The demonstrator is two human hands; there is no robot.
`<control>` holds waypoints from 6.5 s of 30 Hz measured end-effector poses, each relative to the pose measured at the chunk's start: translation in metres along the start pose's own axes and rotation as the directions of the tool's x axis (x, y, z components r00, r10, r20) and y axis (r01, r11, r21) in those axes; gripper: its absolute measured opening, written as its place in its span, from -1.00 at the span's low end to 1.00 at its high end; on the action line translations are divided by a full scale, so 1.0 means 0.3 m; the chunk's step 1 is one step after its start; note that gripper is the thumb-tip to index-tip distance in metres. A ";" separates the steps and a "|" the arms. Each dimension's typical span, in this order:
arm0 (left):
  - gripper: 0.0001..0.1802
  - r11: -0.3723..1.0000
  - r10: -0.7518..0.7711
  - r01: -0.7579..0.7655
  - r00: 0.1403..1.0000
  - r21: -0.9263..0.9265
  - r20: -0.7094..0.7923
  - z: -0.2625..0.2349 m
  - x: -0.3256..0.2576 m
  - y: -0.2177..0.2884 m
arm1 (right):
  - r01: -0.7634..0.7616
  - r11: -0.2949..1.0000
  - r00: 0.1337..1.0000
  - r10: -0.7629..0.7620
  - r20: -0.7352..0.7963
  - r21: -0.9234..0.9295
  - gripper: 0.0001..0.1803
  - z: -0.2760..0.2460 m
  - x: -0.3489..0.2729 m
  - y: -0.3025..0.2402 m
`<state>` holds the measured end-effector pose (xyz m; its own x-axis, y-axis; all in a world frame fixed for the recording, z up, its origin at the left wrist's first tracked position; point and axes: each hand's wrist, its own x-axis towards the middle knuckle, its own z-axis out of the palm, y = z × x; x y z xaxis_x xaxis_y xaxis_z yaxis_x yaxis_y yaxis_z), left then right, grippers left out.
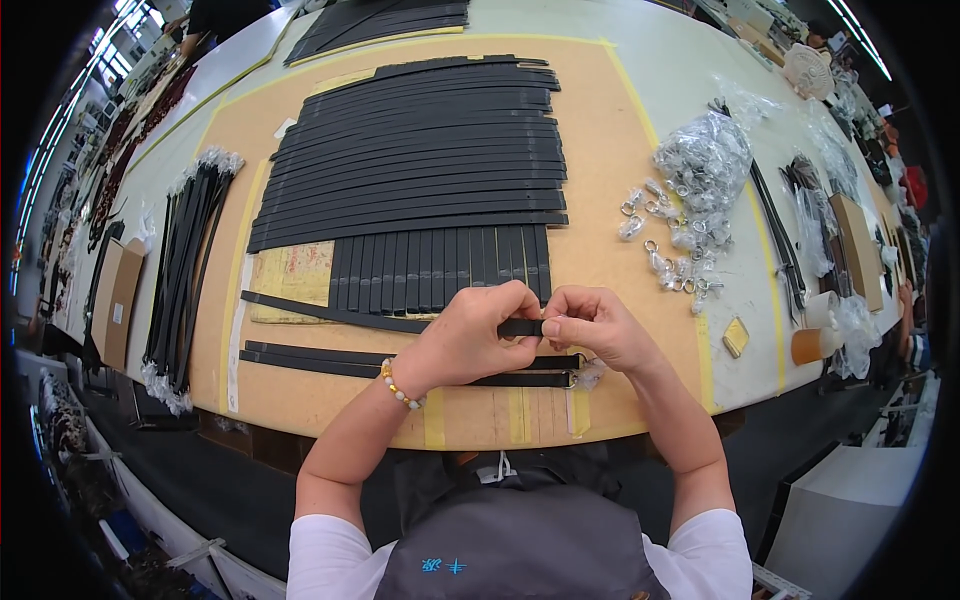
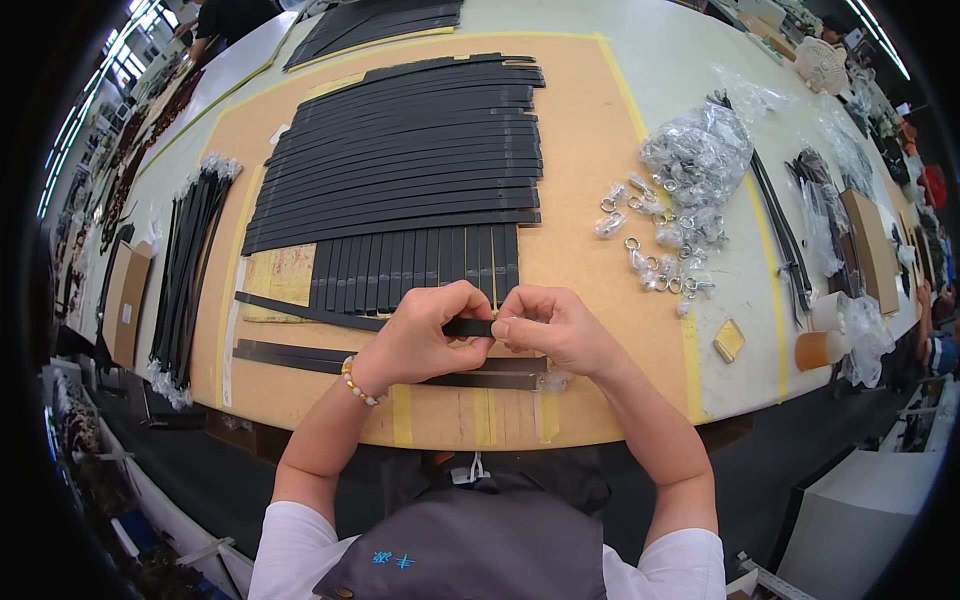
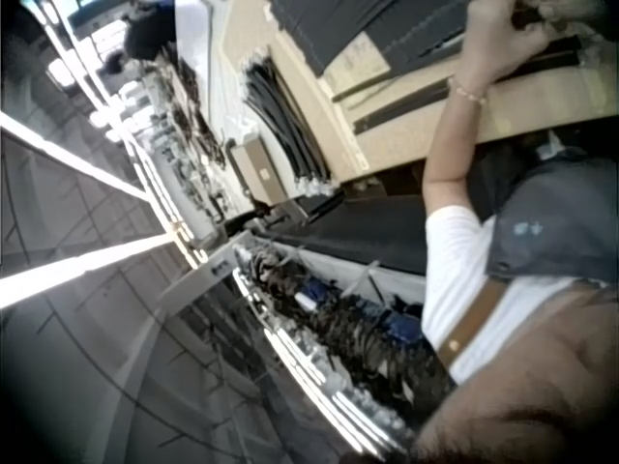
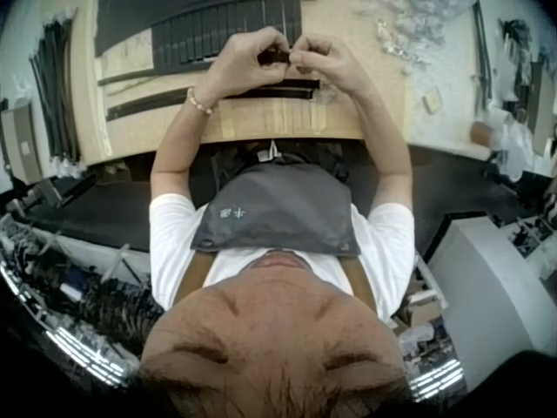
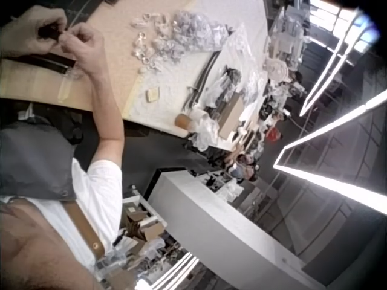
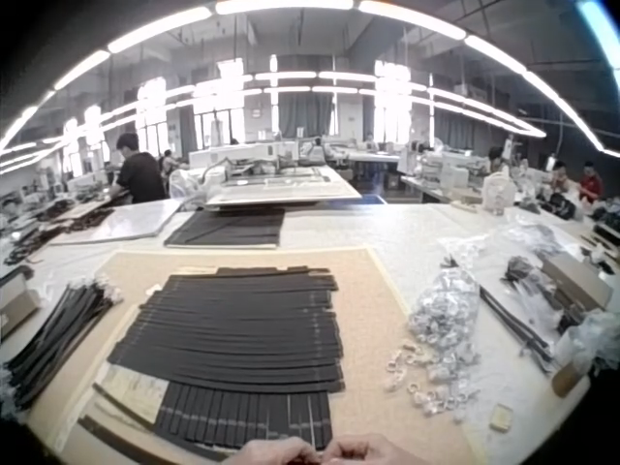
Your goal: Attaching metal clips and rings to black leather-like straps at a workshop table.
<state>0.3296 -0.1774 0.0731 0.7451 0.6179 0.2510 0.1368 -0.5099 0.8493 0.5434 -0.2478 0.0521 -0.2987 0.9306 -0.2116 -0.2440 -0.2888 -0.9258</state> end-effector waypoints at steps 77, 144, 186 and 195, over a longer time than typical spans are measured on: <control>-0.89 0.783 -0.053 0.205 0.963 0.587 -0.265 -0.321 -0.395 -0.177 | -0.016 0.506 0.998 -0.050 -0.048 -0.862 -0.61 -0.103 -0.047 -0.076; -0.59 0.753 0.164 -0.035 0.977 0.658 -0.136 -0.258 -0.102 -0.084 | 0.349 0.937 0.854 -0.328 -0.404 -0.023 -0.75 -0.076 0.384 -0.035; -0.81 0.999 -0.045 0.040 0.975 -0.029 -0.216 -0.027 0.052 -0.104 | -0.018 0.301 0.646 -0.724 -0.241 -0.953 -0.86 -0.371 0.088 -0.068; -0.76 0.949 -0.115 0.035 0.963 -0.314 -0.242 -0.016 0.039 -0.058 | 0.451 0.891 0.890 -0.453 0.053 0.046 -0.77 -0.046 0.110 -0.033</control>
<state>0.3327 -0.1585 0.0636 0.5438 0.7991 0.2565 -0.0495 -0.2745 0.9603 0.5485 -0.2111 0.0500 -0.2040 0.9471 0.2479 -0.3943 0.1523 -0.9063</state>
